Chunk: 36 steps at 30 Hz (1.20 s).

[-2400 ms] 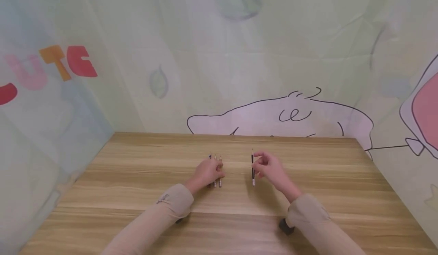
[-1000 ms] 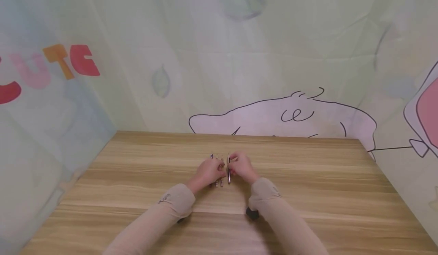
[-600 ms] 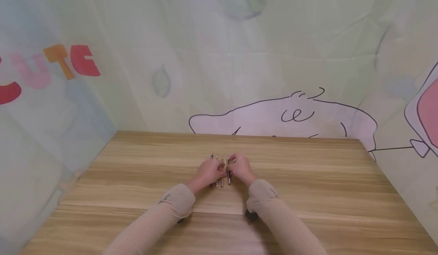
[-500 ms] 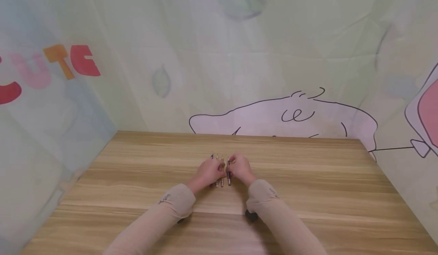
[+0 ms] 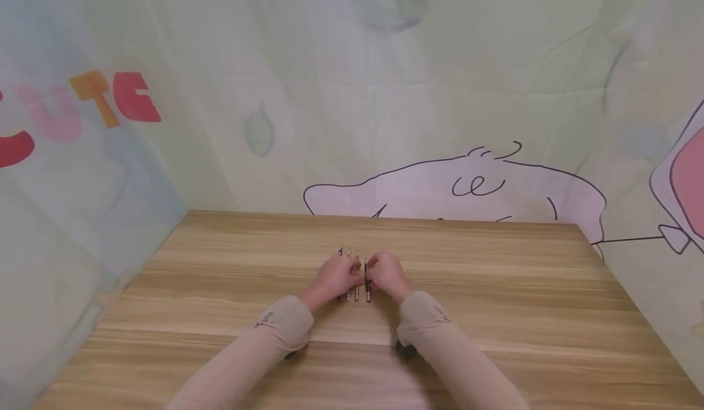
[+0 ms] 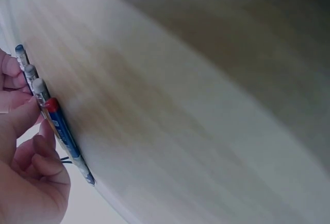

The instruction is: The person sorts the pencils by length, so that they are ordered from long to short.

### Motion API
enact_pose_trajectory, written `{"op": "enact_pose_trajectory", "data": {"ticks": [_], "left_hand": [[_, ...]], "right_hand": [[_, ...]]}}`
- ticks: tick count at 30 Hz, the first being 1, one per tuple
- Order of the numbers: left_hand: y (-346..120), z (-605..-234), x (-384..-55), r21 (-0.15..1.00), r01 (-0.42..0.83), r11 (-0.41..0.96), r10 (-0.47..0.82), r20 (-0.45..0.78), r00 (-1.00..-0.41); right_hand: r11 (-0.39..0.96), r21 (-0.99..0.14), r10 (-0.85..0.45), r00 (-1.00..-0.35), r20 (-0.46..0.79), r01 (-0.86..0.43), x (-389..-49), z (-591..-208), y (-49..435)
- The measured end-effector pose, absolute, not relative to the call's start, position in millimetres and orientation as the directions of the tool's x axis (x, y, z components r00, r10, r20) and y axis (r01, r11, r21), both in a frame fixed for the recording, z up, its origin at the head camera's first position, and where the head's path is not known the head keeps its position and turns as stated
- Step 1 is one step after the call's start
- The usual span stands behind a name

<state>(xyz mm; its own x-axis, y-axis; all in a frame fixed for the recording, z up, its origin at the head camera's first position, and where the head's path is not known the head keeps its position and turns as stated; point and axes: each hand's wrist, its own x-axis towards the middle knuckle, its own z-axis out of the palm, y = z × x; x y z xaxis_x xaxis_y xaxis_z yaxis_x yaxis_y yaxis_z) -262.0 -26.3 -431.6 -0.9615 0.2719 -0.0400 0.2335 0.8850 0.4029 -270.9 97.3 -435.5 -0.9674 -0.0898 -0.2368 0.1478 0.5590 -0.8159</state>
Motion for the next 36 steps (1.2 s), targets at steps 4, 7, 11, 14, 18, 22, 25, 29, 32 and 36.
{"op": "enact_pose_trajectory", "data": {"ticks": [4,7,11,14,18,22,25,29,32,36], "left_hand": [[-26,-432,-262,0.409,0.233,0.883,0.271,-0.038,-0.962],[-26,-431,-262,0.414,0.23,0.881,0.271,-0.042,-0.962],[-26,-430,-261,0.418,0.233,0.878,0.275,-0.042,-0.961],[-27,-431,-261,0.417,0.247,0.875,0.282,-0.022,-0.959],[-28,-431,-262,0.41,0.268,0.872,0.292,0.004,-0.957],[-29,-431,-262,0.414,0.273,0.868,0.298,0.005,-0.954],[-30,-431,-262,0.422,0.281,0.862,0.306,0.008,-0.952],[-32,-430,-261,0.446,0.286,0.848,0.314,0.013,-0.949],[-33,-430,-261,0.467,0.283,0.838,0.316,0.008,-0.949],[-37,-430,-259,0.505,0.285,0.815,0.329,0.003,-0.944]], "right_hand": [[0.554,-0.818,-0.083,-0.967,-0.242,0.157,-270,-435,98],[0.554,-0.816,-0.077,-0.966,-0.249,0.166,-270,-435,98],[0.552,-0.816,-0.072,-0.965,-0.252,0.172,-271,-435,98],[0.552,-0.817,-0.069,-0.967,-0.247,0.169,-271,-436,98],[0.541,-0.824,-0.067,-0.968,-0.242,0.169,-272,-438,98],[0.527,-0.835,-0.071,-0.971,-0.229,0.159,-273,-440,99],[0.516,-0.842,-0.07,-0.972,-0.225,0.158,-273,-441,100],[0.508,-0.848,-0.075,-0.973,-0.22,0.152,-271,-441,101],[0.52,-0.842,-0.086,-0.972,-0.218,0.143,-268,-441,104],[0.558,-0.822,-0.116,-0.969,-0.216,0.116,-262,-441,111]]}}
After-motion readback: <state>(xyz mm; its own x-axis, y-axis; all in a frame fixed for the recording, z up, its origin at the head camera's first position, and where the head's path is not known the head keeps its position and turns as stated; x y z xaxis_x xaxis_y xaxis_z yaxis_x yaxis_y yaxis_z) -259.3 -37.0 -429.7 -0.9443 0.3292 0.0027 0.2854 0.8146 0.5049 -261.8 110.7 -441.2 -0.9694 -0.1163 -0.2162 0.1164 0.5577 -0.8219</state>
